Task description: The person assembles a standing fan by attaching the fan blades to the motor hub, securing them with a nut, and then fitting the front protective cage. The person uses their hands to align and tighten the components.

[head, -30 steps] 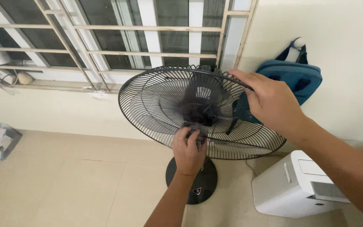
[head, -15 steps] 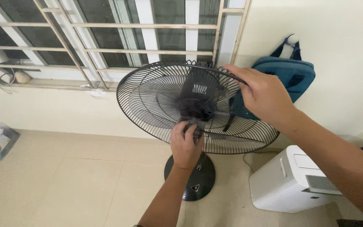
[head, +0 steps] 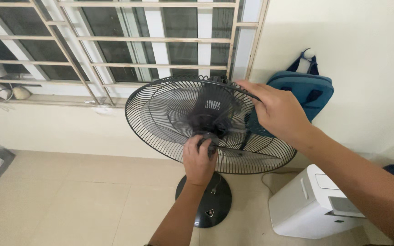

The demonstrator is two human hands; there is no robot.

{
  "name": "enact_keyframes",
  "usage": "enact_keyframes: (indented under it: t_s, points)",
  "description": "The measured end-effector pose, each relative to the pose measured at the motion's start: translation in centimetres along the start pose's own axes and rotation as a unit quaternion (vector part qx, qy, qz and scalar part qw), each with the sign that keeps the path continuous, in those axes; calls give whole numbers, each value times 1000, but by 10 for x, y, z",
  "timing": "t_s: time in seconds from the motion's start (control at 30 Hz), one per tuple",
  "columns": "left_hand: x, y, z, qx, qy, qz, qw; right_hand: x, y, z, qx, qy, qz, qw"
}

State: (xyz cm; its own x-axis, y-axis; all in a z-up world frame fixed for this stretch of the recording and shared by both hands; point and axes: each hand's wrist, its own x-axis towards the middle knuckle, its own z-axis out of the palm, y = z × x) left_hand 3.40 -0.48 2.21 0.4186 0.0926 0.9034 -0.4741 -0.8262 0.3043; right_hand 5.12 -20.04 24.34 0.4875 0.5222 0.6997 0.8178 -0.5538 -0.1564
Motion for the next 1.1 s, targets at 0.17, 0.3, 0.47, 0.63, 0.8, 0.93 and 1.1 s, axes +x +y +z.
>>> enact_keyframes:
  t_s: [0.17,0.3,0.47,0.63,0.8,0.93,1.1]
  points:
    - [-3,-1,1,5,10,5,1000,-3,-2,1,10,7,13,1000]
    - [-4,-1,-1,3,8,6,1000,-2,-3,0,4,-5,52,999]
    - [-5,1,-3,3,-4,-8,1000,-7,-9,-1,-9,78,11,997]
    - [-2,1,-9,-26,-20,-4,999,-20,-29,-4,-81,170,-56,981]
    - [0,0,-12,-32,-21,11,999,-48,-38,5,-26,85,-136,987]
    - [-1,-1,-12,-35,-20,18,999,-61,-37,31,4,-11,-107,994]
    - [2,-3,-15,-46,-24,25,998,-69,-26,52,-70,-104,38,991]
